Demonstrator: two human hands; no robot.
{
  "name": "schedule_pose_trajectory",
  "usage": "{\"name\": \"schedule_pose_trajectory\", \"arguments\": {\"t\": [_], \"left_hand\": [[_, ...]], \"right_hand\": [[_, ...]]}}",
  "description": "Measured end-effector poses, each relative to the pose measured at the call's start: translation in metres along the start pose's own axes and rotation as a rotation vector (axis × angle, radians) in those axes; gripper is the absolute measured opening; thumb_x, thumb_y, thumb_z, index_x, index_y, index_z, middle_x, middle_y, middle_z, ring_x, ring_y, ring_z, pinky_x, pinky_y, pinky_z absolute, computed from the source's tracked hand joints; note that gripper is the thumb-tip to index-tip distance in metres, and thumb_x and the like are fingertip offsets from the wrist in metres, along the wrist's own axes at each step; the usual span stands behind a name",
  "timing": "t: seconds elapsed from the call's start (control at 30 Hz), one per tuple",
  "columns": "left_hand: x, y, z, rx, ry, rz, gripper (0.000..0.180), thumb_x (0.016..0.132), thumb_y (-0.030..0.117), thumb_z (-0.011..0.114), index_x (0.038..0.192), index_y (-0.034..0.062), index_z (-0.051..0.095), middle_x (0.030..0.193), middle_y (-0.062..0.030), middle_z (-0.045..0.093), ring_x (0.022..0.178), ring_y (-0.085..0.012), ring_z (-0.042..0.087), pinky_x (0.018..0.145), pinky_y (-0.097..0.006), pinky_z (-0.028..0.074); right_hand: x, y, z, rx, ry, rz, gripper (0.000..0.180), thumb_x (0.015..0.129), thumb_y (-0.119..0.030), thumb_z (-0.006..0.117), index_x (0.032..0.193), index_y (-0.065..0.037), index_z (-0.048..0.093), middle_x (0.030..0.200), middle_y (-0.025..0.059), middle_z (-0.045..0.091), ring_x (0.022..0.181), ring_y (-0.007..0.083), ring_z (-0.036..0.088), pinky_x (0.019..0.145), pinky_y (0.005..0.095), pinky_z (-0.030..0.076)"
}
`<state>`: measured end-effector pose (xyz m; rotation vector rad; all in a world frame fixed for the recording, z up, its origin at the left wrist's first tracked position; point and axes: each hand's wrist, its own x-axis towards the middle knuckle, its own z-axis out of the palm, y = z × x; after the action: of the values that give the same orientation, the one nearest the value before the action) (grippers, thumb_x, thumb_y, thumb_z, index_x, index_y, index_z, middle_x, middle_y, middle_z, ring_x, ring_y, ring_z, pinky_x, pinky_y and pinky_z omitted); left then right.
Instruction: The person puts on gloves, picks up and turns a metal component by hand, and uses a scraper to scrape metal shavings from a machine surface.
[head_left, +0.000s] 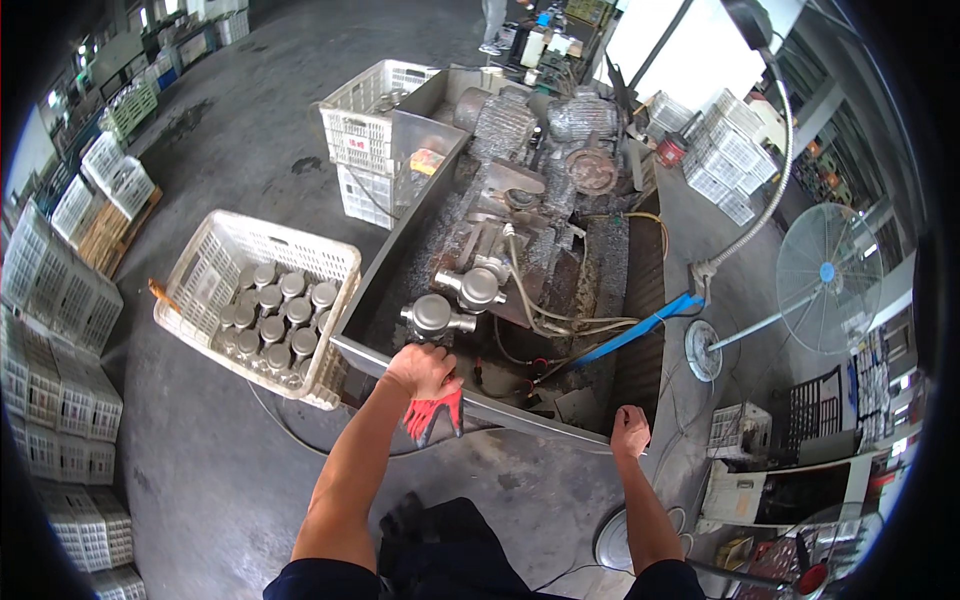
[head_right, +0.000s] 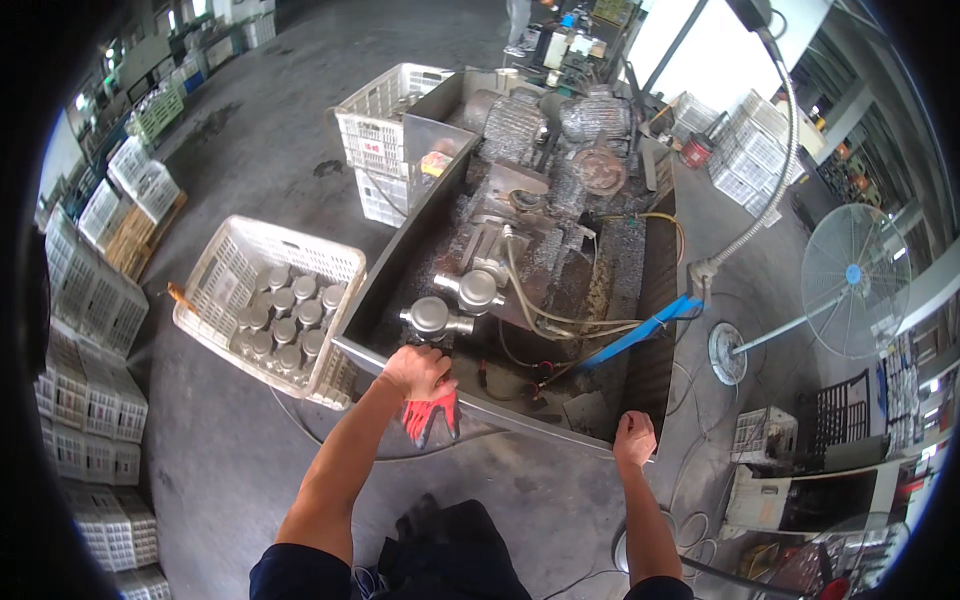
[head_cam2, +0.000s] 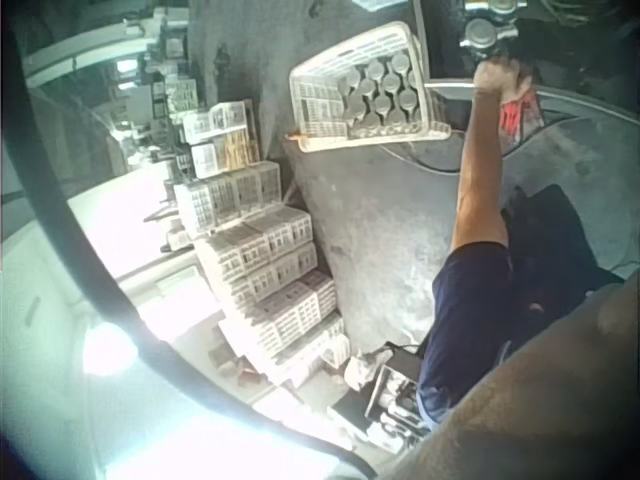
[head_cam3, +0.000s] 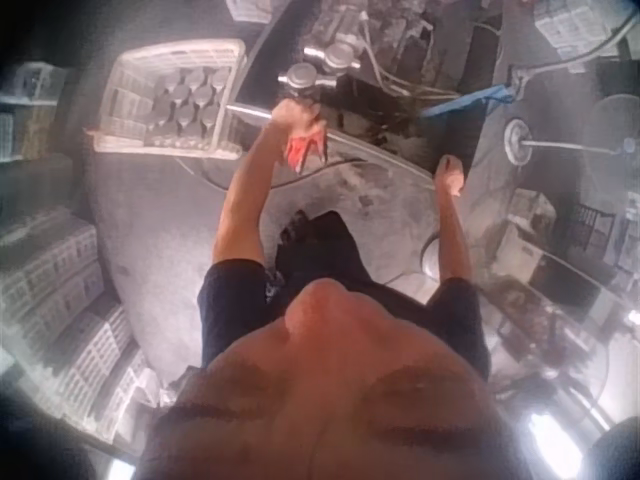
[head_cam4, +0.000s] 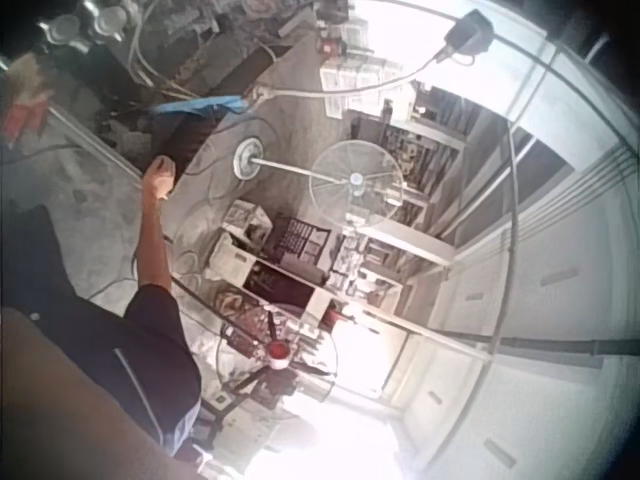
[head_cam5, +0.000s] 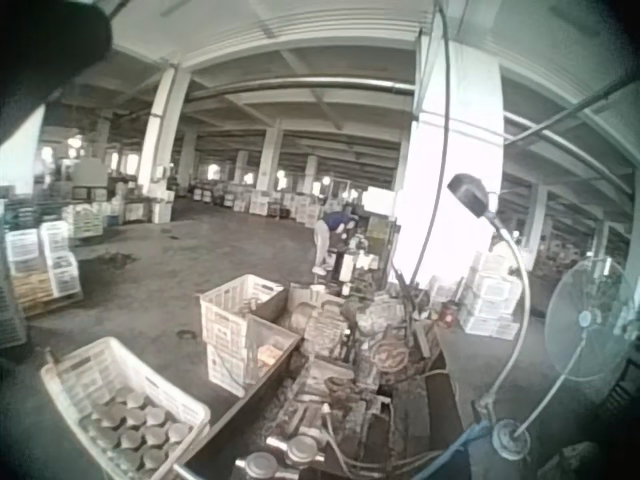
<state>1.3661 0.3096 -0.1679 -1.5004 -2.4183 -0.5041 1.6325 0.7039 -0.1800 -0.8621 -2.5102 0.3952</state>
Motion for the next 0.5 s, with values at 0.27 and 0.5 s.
{"name": "schedule_pose_trajectory", "arguments": {"t": [0.27, 0.5], "left_hand": [[0.001, 0.0005, -0.0007, 0.013, -0.001, 0.009, 0.036, 0.082, 0.044, 0.069, 0.072, 0.0106, 0.062, 0.069, -0.0076, 0.062, 0.062, -0.0269, 0.066, 0.055, -0.039, 0.053], [0.0, 0.0004, 0.0018, 0.015, -0.037, 0.004, 0.035, 0.082, 0.043, 0.069, 0.074, 0.01, 0.061, 0.07, -0.0091, 0.062, 0.063, -0.028, 0.067, 0.056, -0.04, 0.053]], "right_hand": [[0.0003, -0.001, -0.0004, -0.004, 0.019, 0.035, 0.009, 0.088, -0.017, 0.065, 0.088, -0.009, 0.069, 0.085, 0.0098, 0.065, 0.081, 0.0343, 0.064, 0.07, 0.0477, 0.051], [0.0002, -0.0067, -0.0038, -0.025, 0.039, 0.006, 0.011, 0.088, -0.019, 0.064, 0.085, -0.009, 0.068, 0.086, 0.0098, 0.065, 0.084, 0.0355, 0.065, 0.072, 0.0497, 0.051]]}}
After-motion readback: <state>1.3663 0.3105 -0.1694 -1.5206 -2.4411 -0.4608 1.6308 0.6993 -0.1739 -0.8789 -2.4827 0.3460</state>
